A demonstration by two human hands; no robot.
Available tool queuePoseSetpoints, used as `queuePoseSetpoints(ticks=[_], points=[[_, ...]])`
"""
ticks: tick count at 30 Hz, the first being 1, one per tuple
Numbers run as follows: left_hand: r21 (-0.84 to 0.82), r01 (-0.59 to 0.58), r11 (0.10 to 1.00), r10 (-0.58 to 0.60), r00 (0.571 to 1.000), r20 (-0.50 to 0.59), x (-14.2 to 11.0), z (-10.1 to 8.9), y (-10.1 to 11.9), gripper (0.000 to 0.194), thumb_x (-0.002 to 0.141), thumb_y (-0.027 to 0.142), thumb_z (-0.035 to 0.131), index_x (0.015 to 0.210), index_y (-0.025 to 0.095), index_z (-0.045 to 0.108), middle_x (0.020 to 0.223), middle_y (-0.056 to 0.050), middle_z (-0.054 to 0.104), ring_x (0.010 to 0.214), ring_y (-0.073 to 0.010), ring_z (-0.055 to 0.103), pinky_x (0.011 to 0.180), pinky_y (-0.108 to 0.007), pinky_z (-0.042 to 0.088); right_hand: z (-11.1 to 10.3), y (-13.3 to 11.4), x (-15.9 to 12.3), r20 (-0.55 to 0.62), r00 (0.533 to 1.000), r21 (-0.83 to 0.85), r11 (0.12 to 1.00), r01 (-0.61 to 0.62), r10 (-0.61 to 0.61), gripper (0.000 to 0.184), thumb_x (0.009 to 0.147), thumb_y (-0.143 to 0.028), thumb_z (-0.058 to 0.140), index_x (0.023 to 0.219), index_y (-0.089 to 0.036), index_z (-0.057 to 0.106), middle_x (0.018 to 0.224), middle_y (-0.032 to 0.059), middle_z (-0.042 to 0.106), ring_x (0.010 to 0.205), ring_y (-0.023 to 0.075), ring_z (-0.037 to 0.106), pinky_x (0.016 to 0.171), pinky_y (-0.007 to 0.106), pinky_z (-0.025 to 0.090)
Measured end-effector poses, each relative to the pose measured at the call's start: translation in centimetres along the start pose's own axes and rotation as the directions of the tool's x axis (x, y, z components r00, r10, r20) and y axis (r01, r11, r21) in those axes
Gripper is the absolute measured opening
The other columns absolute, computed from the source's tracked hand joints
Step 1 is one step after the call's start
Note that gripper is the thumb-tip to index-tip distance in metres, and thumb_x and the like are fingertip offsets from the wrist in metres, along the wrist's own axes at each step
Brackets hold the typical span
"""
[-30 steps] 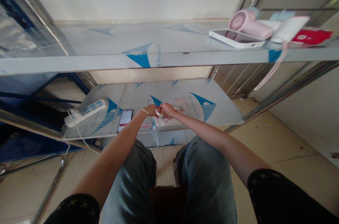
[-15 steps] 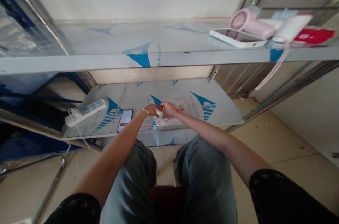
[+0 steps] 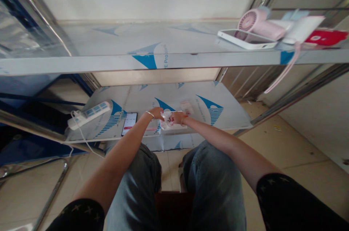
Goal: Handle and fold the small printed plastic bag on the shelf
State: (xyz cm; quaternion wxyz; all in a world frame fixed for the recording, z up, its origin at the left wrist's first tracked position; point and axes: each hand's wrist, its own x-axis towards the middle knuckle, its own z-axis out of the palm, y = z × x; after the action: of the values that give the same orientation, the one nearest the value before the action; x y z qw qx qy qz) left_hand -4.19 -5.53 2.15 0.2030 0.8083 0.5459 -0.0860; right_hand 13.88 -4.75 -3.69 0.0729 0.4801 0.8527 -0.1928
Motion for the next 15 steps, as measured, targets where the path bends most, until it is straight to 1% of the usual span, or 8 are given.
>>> queuePoseSetpoints(ticks=[3, 5, 8, 10, 13, 14, 15], points=[[0.016, -0.011, 1.0, 0.011, 1.0, 0.003, 0.0, 0.0, 0.1, 0.053, 0.066, 0.029, 0.075, 0.116, 0.015, 0.061, 0.107, -0.007, 0.067, 0.1, -0.022, 0.06, 0.084, -0.024, 0.044, 0.6, -0.5, 0.3, 0.089, 0.987, -0.099, 0.985, 0.143, -0.134, 0.022, 0.074, -0.013, 0.061, 0.092, -0.011, 0.072, 0.099, 0.0115, 0.069, 0.08, 0.016, 0.061, 0.064, 0.019, 0.041], [0.019, -0.015, 1.0, 0.015, 1.0, 0.004, 0.0, 0.0, 0.1, 0.053, 0.066, 0.029, 0.075, 0.116, 0.014, 0.061, 0.106, -0.007, 0.067, 0.1, -0.0218, 0.061, 0.083, -0.024, 0.044, 0.9, -1.0, 0.4, 0.11, 0.98, -0.124, 0.975, 0.182, -0.169, 0.022, 0.075, -0.011, 0.058, 0.092, -0.01, 0.072, 0.101, 0.0127, 0.068, 0.081, 0.0156, 0.06, 0.062, 0.019, 0.039], [0.026, -0.022, 0.999, 0.022, 1.0, 0.004, 0.1, 0.0, 0.0, 0.053, 0.066, 0.029, 0.075, 0.115, 0.014, 0.061, 0.106, -0.007, 0.067, 0.1, -0.0216, 0.06, 0.083, -0.024, 0.044, 1.4, -1.7, 0.3, 0.079, 0.991, -0.083, 0.99, 0.117, -0.11, 0.018, 0.077, -0.008, 0.058, 0.089, -0.005, 0.071, 0.102, 0.0166, 0.067, 0.08, 0.0154, 0.06, 0.062, 0.019, 0.038], [0.029, -0.025, 0.999, 0.025, 1.0, 0.006, 0.1, 0.0, -0.1, 0.053, 0.066, 0.029, 0.075, 0.115, 0.014, 0.061, 0.106, -0.008, 0.067, 0.099, -0.0216, 0.06, 0.083, -0.024, 0.044, 1.7, -2.0, 0.3, 0.065, 0.995, -0.046, 0.996, 0.082, -0.079, 0.015, 0.077, -0.007, 0.058, 0.085, -0.003, 0.071, 0.105, 0.0197, 0.066, 0.083, 0.016, 0.06, 0.064, 0.02, 0.038], [0.02, -0.022, 1.0, 0.022, 1.0, 0.007, 0.2, 0.1, -0.3, 0.054, 0.066, 0.03, 0.075, 0.116, 0.014, 0.061, 0.106, -0.008, 0.067, 0.098, -0.0219, 0.06, 0.083, -0.024, 0.044, 2.1, -2.2, 0.2, 0.051, 0.997, 0.02, 0.998, 0.052, -0.053, 0.012, 0.075, -0.005, 0.06, 0.081, -0.004, 0.07, 0.108, 0.0209, 0.065, 0.088, 0.0172, 0.06, 0.069, 0.021, 0.039], [0.015, -0.019, 1.0, 0.019, 1.0, 0.005, 0.3, 0.2, -0.3, 0.055, 0.065, 0.03, 0.075, 0.116, 0.014, 0.061, 0.106, -0.008, 0.067, 0.098, -0.022, 0.06, 0.083, -0.025, 0.044, 2.1, -2.2, 0.1, 0.01, 1.0, 0.042, 0.999, 0.02, -0.02, 0.011, 0.076, -0.005, 0.059, 0.078, -0.005, 0.07, 0.106, 0.0207, 0.065, 0.088, 0.0172, 0.06, 0.07, 0.022, 0.039], [0.011, -0.017, 1.0, 0.017, 1.0, 0.001, 0.3, 0.2, -0.3, 0.055, 0.065, 0.03, 0.075, 0.116, 0.014, 0.061, 0.105, -0.008, 0.067, 0.098, -0.022, 0.06, 0.083, -0.025, 0.043, 2.1, -2.4, 0.1, -0.06, 0.998, 0.073, 0.997, -0.023, 0.028, 0.011, 0.077, -0.005, 0.058, 0.075, -0.006, 0.069, 0.102, 0.0202, 0.067, 0.088, 0.0169, 0.06, 0.072, 0.022, 0.04]])
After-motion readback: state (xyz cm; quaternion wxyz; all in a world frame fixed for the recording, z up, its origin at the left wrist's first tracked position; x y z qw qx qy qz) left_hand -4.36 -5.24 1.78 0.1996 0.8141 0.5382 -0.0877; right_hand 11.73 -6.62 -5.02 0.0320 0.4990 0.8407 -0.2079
